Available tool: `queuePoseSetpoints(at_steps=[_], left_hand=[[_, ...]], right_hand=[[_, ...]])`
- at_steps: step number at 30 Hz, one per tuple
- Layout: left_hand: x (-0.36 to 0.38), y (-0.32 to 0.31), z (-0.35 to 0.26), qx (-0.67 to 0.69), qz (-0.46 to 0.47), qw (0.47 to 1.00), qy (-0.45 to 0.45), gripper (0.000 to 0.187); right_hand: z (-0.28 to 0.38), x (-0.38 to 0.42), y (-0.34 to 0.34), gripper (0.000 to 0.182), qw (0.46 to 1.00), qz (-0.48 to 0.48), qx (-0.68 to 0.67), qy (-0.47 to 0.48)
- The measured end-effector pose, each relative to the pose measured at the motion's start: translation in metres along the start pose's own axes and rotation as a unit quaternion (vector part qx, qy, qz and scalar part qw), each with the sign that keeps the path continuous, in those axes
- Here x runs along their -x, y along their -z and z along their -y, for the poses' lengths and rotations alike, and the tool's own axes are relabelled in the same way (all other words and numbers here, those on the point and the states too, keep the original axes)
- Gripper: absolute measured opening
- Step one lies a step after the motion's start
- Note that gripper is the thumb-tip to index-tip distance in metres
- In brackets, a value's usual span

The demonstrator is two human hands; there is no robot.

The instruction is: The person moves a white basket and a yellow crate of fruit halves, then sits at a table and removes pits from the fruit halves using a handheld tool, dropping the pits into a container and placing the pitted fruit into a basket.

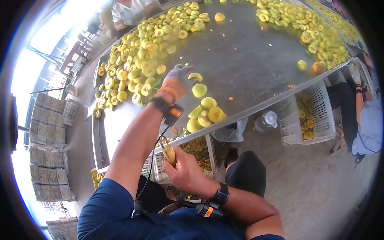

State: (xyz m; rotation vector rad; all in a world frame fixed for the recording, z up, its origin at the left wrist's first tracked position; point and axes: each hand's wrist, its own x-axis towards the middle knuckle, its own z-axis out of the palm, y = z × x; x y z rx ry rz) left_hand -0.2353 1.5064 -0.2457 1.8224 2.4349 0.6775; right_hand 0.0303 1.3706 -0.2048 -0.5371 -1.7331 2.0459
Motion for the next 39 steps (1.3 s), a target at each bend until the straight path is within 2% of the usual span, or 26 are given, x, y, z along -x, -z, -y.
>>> queuePoseSetpoints(at_steps=[2, 5, 6, 9, 10, 12, 14, 17, 19, 21, 24, 25, 27, 28, 30, 32, 33, 34, 36, 38, 39], left_hand=[[-0.029, -0.015, -0.012, -0.040, 0.122, 0.987, 0.093, 0.052], [-0.026, -0.017, 0.000, -0.063, 0.140, 0.984, 0.086, 0.048], [-0.012, -0.016, 0.015, -0.058, 0.111, 0.990, 0.062, 0.043], [0.045, 0.023, 0.059, 0.086, 0.152, 0.978, 0.116, 0.047], [0.073, 0.035, 0.070, 0.227, 0.123, 0.952, 0.165, 0.050], [0.134, 0.058, 0.080, 0.490, 0.040, 0.836, 0.244, 0.055], [0.182, 0.080, 0.058, 0.499, 0.024, 0.847, 0.180, 0.061], [0.223, 0.105, 0.011, 0.422, -0.006, 0.898, 0.126, 0.043], [0.237, 0.108, -0.006, 0.486, -0.020, 0.864, 0.134, 0.037], [0.247, 0.108, -0.017, 0.677, -0.019, 0.717, 0.166, 0.040], [0.256, 0.114, -0.031, 0.715, -0.024, 0.671, 0.194, 0.041], [0.259, 0.114, -0.034, 0.721, -0.029, 0.661, 0.207, 0.040], [0.265, 0.112, -0.041, 0.651, -0.025, 0.735, 0.187, 0.046], [0.266, 0.112, -0.042, 0.613, -0.024, 0.770, 0.176, 0.050], [0.272, 0.106, -0.036, 0.488, -0.044, 0.862, 0.130, 0.047], [0.275, 0.101, -0.031, 0.480, -0.051, 0.865, 0.139, 0.046], [0.275, 0.100, -0.032, 0.537, -0.048, 0.825, 0.170, 0.045], [0.275, 0.100, -0.032, 0.590, -0.045, 0.781, 0.201, 0.045], [0.275, 0.105, -0.037, 0.522, -0.045, 0.836, 0.163, 0.043], [0.278, 0.102, -0.039, 0.471, -0.066, 0.871, 0.127, 0.040], [0.279, 0.094, -0.038, 0.453, -0.086, 0.880, 0.110, 0.038]], right_hand=[[0.002, -0.005, 0.004, 0.029, 1.000, -0.004, -0.008, -0.024], [-0.001, -0.008, 0.009, 0.029, 1.000, -0.023, 0.014, -0.010], [-0.004, -0.007, 0.008, 0.029, 0.999, -0.030, 0.025, 0.001], [-0.015, -0.006, 0.008, 0.029, 0.999, -0.036, -0.029, 0.003], [-0.009, -0.004, 0.009, 0.027, 0.998, -0.028, -0.046, -0.025], [-0.008, -0.007, 0.011, 0.026, 0.997, -0.001, -0.041, -0.064], [-0.006, -0.009, 0.006, 0.025, 0.993, 0.031, -0.052, -0.099], [-0.001, -0.013, -0.001, 0.024, 0.987, 0.075, -0.070, -0.127], [0.001, -0.015, -0.007, 0.023, 0.986, 0.092, -0.055, -0.129], [0.000, -0.013, -0.010, 0.022, 0.987, 0.100, -0.026, -0.125], [-0.004, -0.008, -0.012, 0.021, 0.991, 0.104, 0.007, -0.081], [-0.007, -0.006, -0.012, 0.019, 0.981, 0.135, -0.046, -0.128], [-0.010, -0.002, -0.011, 0.016, 0.944, 0.197, -0.152, -0.218], [-0.006, -0.002, -0.009, 0.013, 0.938, 0.199, -0.169, -0.226], [0.003, -0.001, -0.008, 0.015, 0.925, 0.205, -0.205, -0.246], [-0.008, -0.004, -0.015, 0.014, 0.958, 0.175, -0.120, -0.193], [-0.011, -0.005, -0.018, 0.014, 0.970, 0.159, -0.077, -0.165], [-0.011, -0.005, -0.016, 0.012, 0.958, 0.176, -0.113, -0.197], [-0.008, -0.006, -0.009, 0.009, 0.926, 0.204, -0.185, -0.257], [-0.026, -0.007, -0.014, 0.013, 0.981, 0.168, -0.026, -0.097], [-0.034, -0.007, -0.018, 0.016, 0.988, 0.147, 0.054, -0.014]])
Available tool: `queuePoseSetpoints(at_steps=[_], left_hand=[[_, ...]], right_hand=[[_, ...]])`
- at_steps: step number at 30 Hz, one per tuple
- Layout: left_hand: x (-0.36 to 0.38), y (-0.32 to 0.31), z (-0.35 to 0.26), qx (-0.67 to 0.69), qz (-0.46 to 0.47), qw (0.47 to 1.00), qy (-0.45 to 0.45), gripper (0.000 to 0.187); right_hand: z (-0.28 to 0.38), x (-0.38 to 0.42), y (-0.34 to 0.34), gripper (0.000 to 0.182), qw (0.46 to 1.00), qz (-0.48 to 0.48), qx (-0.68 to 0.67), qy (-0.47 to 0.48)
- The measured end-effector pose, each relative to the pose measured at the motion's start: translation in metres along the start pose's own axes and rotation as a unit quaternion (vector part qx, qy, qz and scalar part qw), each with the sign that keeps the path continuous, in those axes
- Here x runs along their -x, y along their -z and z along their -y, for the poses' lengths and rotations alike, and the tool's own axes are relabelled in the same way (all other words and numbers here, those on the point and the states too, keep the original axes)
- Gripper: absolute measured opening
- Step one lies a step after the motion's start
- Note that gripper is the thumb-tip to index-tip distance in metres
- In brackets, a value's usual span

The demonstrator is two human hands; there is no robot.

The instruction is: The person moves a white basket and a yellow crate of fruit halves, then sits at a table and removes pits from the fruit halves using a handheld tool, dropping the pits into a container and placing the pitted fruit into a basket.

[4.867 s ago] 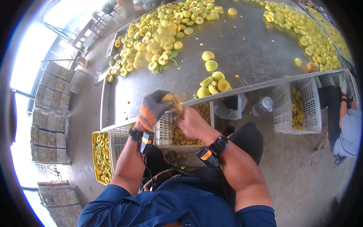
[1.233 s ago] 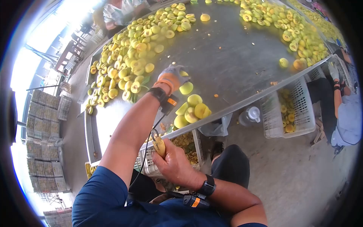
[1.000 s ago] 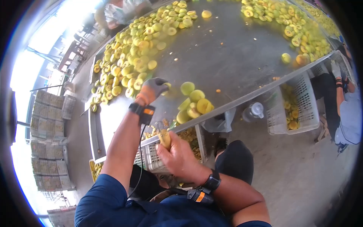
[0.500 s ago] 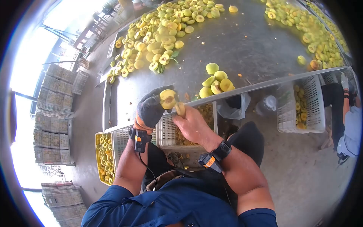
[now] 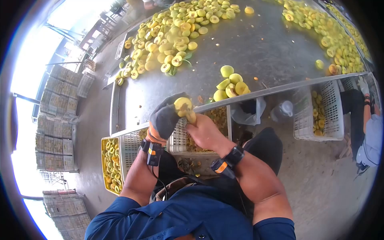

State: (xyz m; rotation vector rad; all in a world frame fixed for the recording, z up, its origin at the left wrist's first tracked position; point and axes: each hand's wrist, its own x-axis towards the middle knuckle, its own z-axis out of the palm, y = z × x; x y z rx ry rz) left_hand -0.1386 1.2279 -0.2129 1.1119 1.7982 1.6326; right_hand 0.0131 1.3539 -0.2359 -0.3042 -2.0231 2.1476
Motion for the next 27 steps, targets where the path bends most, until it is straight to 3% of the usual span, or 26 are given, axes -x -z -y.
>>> queuePoseSetpoints(at_steps=[1, 3, 6, 8, 15, 18, 20, 21, 23, 26, 27], left_hand=[[0.000, -0.003, 0.009, -0.016, -0.010, 0.999, -0.027, 0.036], [-0.007, -0.007, 0.025, -0.045, -0.062, 0.997, 0.031, 0.033], [-0.010, -0.021, 0.023, -0.192, -0.137, 0.971, 0.027, 0.023], [-0.008, -0.032, 0.012, -0.373, -0.157, 0.912, -0.068, 0.025], [-0.001, -0.040, 0.012, -0.380, -0.171, 0.907, -0.060, 0.033], [0.001, -0.037, 0.017, -0.381, -0.147, 0.911, -0.055, 0.036], [0.000, -0.031, 0.019, -0.382, -0.136, 0.913, -0.055, 0.036], [0.000, -0.030, 0.017, -0.358, -0.124, 0.924, -0.053, 0.034], [0.002, -0.024, 0.008, -0.311, -0.104, 0.944, -0.047, 0.031], [-0.002, -0.008, 0.034, -0.052, -0.096, 0.993, 0.032, 0.024], [-0.004, -0.009, 0.028, -0.084, -0.092, 0.992, 0.031, 0.026]], right_hand=[[-0.002, -0.001, -0.004, 0.021, 0.999, -0.020, 0.042, 0.005], [-0.007, 0.001, -0.015, 0.030, 0.991, -0.060, 0.123, 0.009], [-0.015, -0.007, -0.013, 0.031, 0.995, -0.030, 0.091, 0.006], [-0.010, -0.003, -0.016, 0.030, 0.989, -0.055, 0.136, -0.027], [-0.011, -0.003, -0.003, 0.027, 0.995, 0.026, 0.098, -0.005], [-0.017, -0.001, -0.010, 0.025, 0.978, -0.044, 0.199, -0.047], [-0.014, -0.005, -0.004, 0.022, 0.993, 0.012, 0.120, -0.006], [-0.013, -0.005, -0.002, 0.021, 0.996, 0.041, 0.079, 0.013], [-0.020, -0.006, -0.003, 0.020, 0.990, 0.025, 0.132, 0.034], [-0.022, -0.009, -0.003, 0.020, 0.992, 0.054, 0.102, 0.043], [-0.017, -0.008, -0.003, 0.021, 0.994, 0.070, 0.073, 0.038]])
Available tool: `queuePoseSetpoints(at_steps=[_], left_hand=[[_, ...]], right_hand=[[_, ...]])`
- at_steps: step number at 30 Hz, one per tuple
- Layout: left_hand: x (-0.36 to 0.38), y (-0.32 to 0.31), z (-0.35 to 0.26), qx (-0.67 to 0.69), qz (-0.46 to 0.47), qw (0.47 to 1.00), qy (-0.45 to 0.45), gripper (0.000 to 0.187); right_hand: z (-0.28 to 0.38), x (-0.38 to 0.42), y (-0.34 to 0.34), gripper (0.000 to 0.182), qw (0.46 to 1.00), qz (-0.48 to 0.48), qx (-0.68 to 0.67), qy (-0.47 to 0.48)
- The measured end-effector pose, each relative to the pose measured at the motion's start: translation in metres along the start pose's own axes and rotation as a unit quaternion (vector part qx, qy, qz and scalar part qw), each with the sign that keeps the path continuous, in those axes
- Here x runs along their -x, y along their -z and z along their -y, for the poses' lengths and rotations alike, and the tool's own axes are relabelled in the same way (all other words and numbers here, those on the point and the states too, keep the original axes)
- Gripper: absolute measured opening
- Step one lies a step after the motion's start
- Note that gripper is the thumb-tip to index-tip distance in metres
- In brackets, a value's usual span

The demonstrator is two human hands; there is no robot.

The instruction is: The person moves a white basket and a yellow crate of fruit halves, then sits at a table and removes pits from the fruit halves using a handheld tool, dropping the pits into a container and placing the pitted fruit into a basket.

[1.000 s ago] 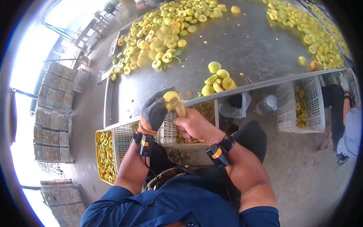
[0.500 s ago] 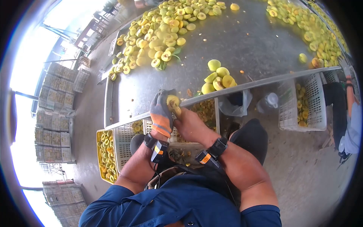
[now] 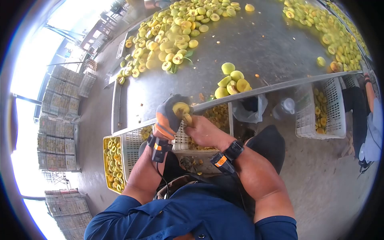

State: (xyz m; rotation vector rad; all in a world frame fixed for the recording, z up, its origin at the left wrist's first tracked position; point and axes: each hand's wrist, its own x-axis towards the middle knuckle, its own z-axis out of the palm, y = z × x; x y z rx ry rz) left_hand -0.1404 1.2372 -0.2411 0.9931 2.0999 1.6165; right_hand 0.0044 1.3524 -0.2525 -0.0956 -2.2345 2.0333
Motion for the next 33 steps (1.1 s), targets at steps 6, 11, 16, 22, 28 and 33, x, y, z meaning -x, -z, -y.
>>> queuePoseSetpoints(at_steps=[6, 11, 16, 22, 28, 33], left_hand=[[0.003, 0.000, -0.026, -0.200, -0.033, 0.970, -0.136, 0.025], [0.006, -0.010, -0.014, -0.269, -0.087, 0.919, -0.274, 0.025], [0.014, -0.005, -0.023, -0.047, 0.009, 0.994, -0.102, 0.026], [0.010, 0.012, -0.021, -0.148, 0.048, 0.966, -0.206, 0.023], [0.028, 0.082, -0.001, -0.053, -0.136, 0.988, 0.057, 0.029], [0.080, 0.213, 0.061, -0.151, -0.303, 0.933, 0.119, 0.022]], right_hand=[[0.020, 0.008, 0.001, 0.018, 0.950, 0.106, -0.229, -0.185], [0.022, 0.014, -0.008, 0.013, 0.927, 0.096, -0.295, -0.211], [0.035, 0.016, -0.003, 0.012, 0.906, 0.141, -0.335, -0.219], [0.025, 0.018, -0.016, 0.013, 0.927, 0.176, -0.271, -0.190], [0.006, 0.018, -0.026, 0.024, 0.946, 0.192, -0.094, -0.243], [-0.013, 0.023, -0.032, 0.028, 0.939, 0.174, 0.008, -0.296]])
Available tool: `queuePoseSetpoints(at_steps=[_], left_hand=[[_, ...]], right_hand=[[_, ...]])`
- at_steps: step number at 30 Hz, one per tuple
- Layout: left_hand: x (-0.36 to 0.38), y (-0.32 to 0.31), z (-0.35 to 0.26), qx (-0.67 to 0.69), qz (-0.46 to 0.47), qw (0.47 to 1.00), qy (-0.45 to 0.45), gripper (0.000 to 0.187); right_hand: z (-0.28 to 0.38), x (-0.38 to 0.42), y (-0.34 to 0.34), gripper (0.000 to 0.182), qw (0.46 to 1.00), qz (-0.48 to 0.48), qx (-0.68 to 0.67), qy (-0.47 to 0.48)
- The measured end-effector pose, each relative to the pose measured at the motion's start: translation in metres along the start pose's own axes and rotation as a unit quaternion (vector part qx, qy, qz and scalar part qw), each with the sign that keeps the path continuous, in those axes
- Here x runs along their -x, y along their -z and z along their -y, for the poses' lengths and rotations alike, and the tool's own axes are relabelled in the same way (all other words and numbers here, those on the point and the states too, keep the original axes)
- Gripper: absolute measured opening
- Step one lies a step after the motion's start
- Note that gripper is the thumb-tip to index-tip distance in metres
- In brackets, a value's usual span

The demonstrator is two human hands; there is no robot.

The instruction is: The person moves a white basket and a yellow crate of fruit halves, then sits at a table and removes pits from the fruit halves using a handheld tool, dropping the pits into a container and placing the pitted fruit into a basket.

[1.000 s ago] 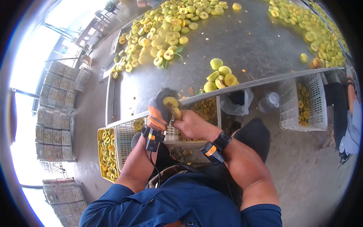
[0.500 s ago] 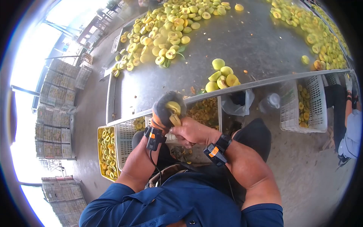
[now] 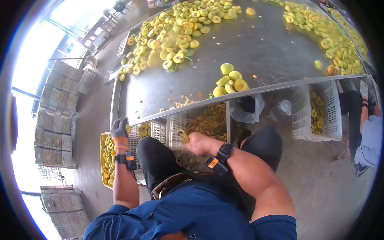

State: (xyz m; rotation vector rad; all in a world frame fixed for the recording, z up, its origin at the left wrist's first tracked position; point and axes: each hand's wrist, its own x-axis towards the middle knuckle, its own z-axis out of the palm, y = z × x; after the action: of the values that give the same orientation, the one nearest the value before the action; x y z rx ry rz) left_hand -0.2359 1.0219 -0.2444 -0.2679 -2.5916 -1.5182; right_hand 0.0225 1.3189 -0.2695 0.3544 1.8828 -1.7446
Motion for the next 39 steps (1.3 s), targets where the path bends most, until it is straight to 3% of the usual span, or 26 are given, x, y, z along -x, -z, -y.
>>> queuePoseSetpoints(at_steps=[1, 2, 4, 8, 11, 12, 13, 15, 18, 20, 22, 23, 26, 29, 31, 33, 35, 37, 38, 39], left_hand=[[0.012, 0.015, -0.017, -0.188, -0.029, 0.981, -0.027, 0.024], [0.006, 0.026, -0.001, -0.255, -0.026, 0.967, 0.006, 0.029], [0.003, 0.021, -0.002, -0.288, -0.053, 0.956, -0.013, 0.034], [0.006, -0.072, -0.057, -0.020, 0.110, 0.992, -0.056, 0.037], [0.029, -0.161, -0.136, -0.113, 0.237, 0.940, -0.217, 0.037], [0.030, -0.199, -0.142, -0.069, 0.273, 0.928, -0.242, 0.039], [0.040, -0.222, -0.173, -0.105, 0.302, 0.896, -0.309, 0.042], [0.053, -0.275, -0.209, -0.141, 0.339, 0.861, -0.351, 0.045], [0.048, -0.349, -0.195, -0.191, 0.405, 0.851, -0.275, 0.044], [0.044, -0.366, -0.189, -0.183, 0.428, 0.855, -0.228, 0.042], [0.034, -0.361, -0.176, -0.120, 0.421, 0.880, -0.184, 0.041], [0.028, -0.356, -0.169, -0.115, 0.409, 0.876, -0.230, 0.038], [0.012, -0.313, -0.155, 0.076, 0.394, 0.911, -0.093, 0.032], [0.010, -0.244, -0.153, 0.307, 0.374, 0.874, 0.042, 0.037], [0.016, -0.196, -0.139, 0.104, 0.324, 0.911, -0.233, 0.044], [0.031, -0.156, -0.125, -0.044, 0.259, 0.894, -0.364, 0.058], [0.043, -0.136, -0.099, -0.108, 0.260, 0.911, -0.301, 0.054], [0.052, -0.138, -0.070, 0.117, 0.316, 0.933, -0.127, 0.046], [0.056, -0.139, -0.056, 0.227, 0.314, 0.921, -0.040, 0.045], [0.068, -0.140, -0.067, 0.353, 0.323, 0.875, 0.077, 0.045]], right_hand=[[-0.020, -0.020, -0.001, 0.031, 0.996, -0.045, 0.081, -0.009], [-0.018, -0.018, -0.002, 0.031, 0.995, -0.046, 0.093, -0.010], [-0.007, -0.017, -0.001, 0.034, 0.991, -0.047, 0.125, -0.010], [-0.030, -0.035, -0.005, 0.033, 0.980, -0.108, 0.141, 0.091], [-0.028, -0.026, 0.004, 0.034, 0.954, -0.203, 0.176, 0.130], [-0.028, -0.025, 0.008, 0.035, 0.959, -0.193, 0.165, 0.127], [-0.029, -0.025, 0.008, 0.036, 0.964, -0.182, 0.153, 0.123], [-0.041, -0.037, 0.008, 0.037, 0.970, -0.152, 0.153, 0.112], [-0.045, -0.038, 0.014, 0.033, 0.964, -0.176, 0.134, 0.147], [-0.039, -0.033, 0.029, 0.033, 0.970, -0.199, 0.099, 0.102], [-0.028, -0.029, 0.047, 0.034, 0.973, -0.215, 0.058, 0.058], [-0.024, -0.030, 0.054, 0.035, 0.965, -0.247, 0.082, 0.042], [-0.026, -0.039, 0.052, 0.035, 0.958, -0.270, 0.059, 0.078], [-0.019, -0.033, 0.043, 0.036, 0.962, -0.217, 0.142, 0.085], [-0.006, -0.023, 0.035, 0.037, 0.968, -0.179, 0.154, 0.084], [0.011, -0.009, 0.034, 0.037, 0.973, -0.158, 0.139, 0.099], [0.014, -0.008, 0.029, 0.037, 0.959, -0.220, 0.038, 0.174], [0.027, 0.001, 0.027, 0.032, 0.943, -0.261, 0.002, 0.208], [0.025, -0.007, 0.021, 0.033, 0.944, -0.259, 0.017, 0.203], [0.019, -0.019, 0.016, 0.033, 0.945, -0.261, 0.033, 0.197]])
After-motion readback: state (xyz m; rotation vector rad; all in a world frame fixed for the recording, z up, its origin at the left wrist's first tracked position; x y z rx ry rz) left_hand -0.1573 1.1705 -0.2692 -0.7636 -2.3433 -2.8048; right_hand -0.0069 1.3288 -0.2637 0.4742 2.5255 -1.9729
